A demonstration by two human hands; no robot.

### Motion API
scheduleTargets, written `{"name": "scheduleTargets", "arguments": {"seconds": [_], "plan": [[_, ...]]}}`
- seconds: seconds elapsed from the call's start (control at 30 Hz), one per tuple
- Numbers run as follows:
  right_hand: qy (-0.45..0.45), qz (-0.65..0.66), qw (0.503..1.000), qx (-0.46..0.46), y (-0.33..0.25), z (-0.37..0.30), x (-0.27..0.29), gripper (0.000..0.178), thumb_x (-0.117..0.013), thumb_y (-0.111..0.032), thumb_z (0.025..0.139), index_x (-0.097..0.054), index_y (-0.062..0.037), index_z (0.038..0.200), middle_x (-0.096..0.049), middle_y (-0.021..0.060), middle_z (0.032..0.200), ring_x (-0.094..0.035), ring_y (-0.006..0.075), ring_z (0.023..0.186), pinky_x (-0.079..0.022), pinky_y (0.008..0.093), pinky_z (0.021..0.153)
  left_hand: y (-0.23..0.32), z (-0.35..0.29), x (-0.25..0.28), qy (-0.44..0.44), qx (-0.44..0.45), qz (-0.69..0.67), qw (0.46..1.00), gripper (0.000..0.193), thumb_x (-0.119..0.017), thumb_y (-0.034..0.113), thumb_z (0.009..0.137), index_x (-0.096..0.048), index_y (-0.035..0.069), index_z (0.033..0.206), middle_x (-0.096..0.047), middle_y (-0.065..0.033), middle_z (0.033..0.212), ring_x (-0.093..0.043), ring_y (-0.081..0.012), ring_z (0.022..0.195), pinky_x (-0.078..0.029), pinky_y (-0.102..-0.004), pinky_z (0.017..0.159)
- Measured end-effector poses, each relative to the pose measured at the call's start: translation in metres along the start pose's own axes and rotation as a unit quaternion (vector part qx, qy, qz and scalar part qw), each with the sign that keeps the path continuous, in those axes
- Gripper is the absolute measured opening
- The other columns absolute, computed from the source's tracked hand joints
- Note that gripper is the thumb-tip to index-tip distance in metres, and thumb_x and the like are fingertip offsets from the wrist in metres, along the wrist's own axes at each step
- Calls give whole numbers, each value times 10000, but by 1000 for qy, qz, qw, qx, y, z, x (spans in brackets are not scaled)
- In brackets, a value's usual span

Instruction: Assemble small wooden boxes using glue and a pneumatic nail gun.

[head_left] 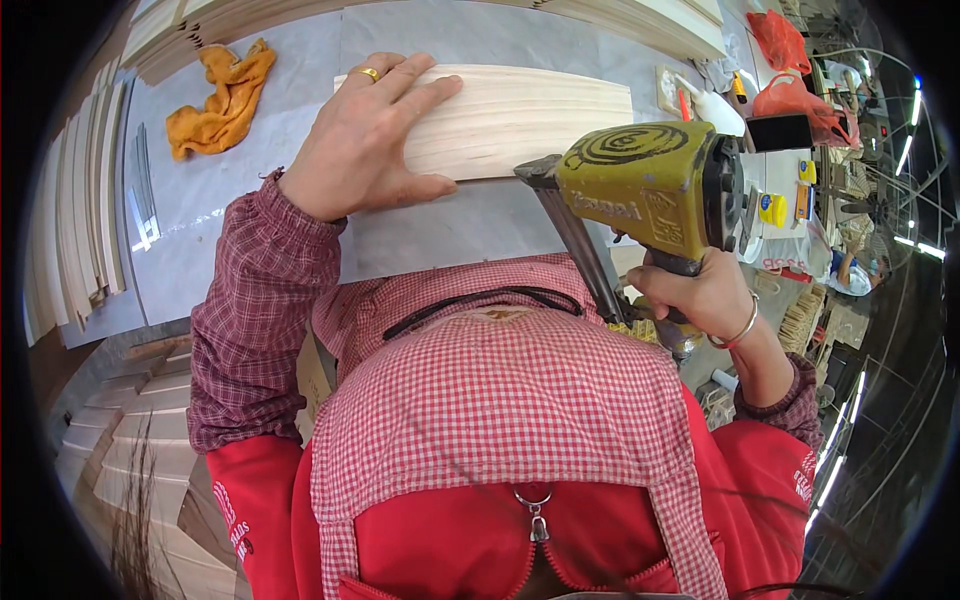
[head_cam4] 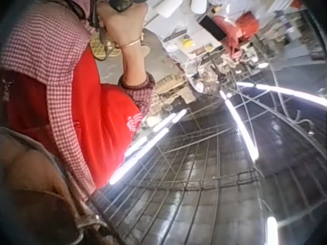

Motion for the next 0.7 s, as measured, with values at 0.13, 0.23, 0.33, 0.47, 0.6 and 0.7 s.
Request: {"name": "scheduleTargets", "arguments": {"seconds": [0.13, 0.23, 0.33, 0.47, 0.6, 0.7], "plan": [[3, 4, 1000, -7, 0, 0, -5, 223, -640, 18, 680, -569, -2, 891, -565, 22, 617, -484, 87, 441, -373, 202, 421, -1, -2, -2, 5, -2, 4, 1000, 750, -834, 305, 530, -570, 110, 1204, -509, -141, 1279, -478, -306, 1139, -436, -360, 952], [4, 5, 1000, -14, 0, 0, -7, 226, -634, 21, 678, -568, -5, 893, -564, 22, 618, -486, 88, 441, -371, 201, 420, -3, -3, -5, 4, 5, 2, 1000, 811, -845, 269, 493, -555, 134, 1238, -501, -115, 1299, -467, -304, 1155, -434, -369, 954], [5, 8, 1000, -15, 1, 0, -9, 227, -629, 23, 678, -567, -7, 894, -563, 22, 618, -486, 89, 440, -370, 201, 419, -4, -3, -6, 3, 7, 0, 1000, 836, -850, 256, 478, -550, 142, 1249, -498, -108, 1306, -463, -304, 1160, -433, -373, 955], [6, 18, 1000, -10, 1, 1, -12, 227, -622, 25, 680, -566, -9, 897, -561, 22, 619, -487, 90, 436, -367, 201, 416, -3, -2, -6, 3, 9, -1, 1000, 844, -855, 251, 469, -551, 139, 1249, -496, -110, 1307, -463, -307, 1158, -430, -376, 957], [13, -18, 1000, 2, -5, 3, -12, 224, -618, 30, 680, -563, -3, 894, -549, 22, 596, -483, 92, 426, -362, 204, 406, -3, -2, -3, 12, 4, 8, 1000, 738, -829, 291, 524, -578, 87, 1186, -514, -142, 1266, -476, -305, 1135, -430, -353, 953], [18, -5, 1000, 17, -10, 5, -6, 222, -617, 21, 686, -566, 4, 901, -541, 24, 576, -475, 93, 415, -362, 205, 403, -3, -2, -5, 5, 7, -7, 1000, 786, -830, 280, 508, -556, 108, 1225, -494, -130, 1294, -465, -308, 1147, -422, -369, 961]]}}
Point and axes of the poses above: each hand's wrist, its own z-axis towards the middle knuckle, its own x-axis out of the back of the hand, y = z × x, the point moved 8 cm from there along z, towards the middle knuckle
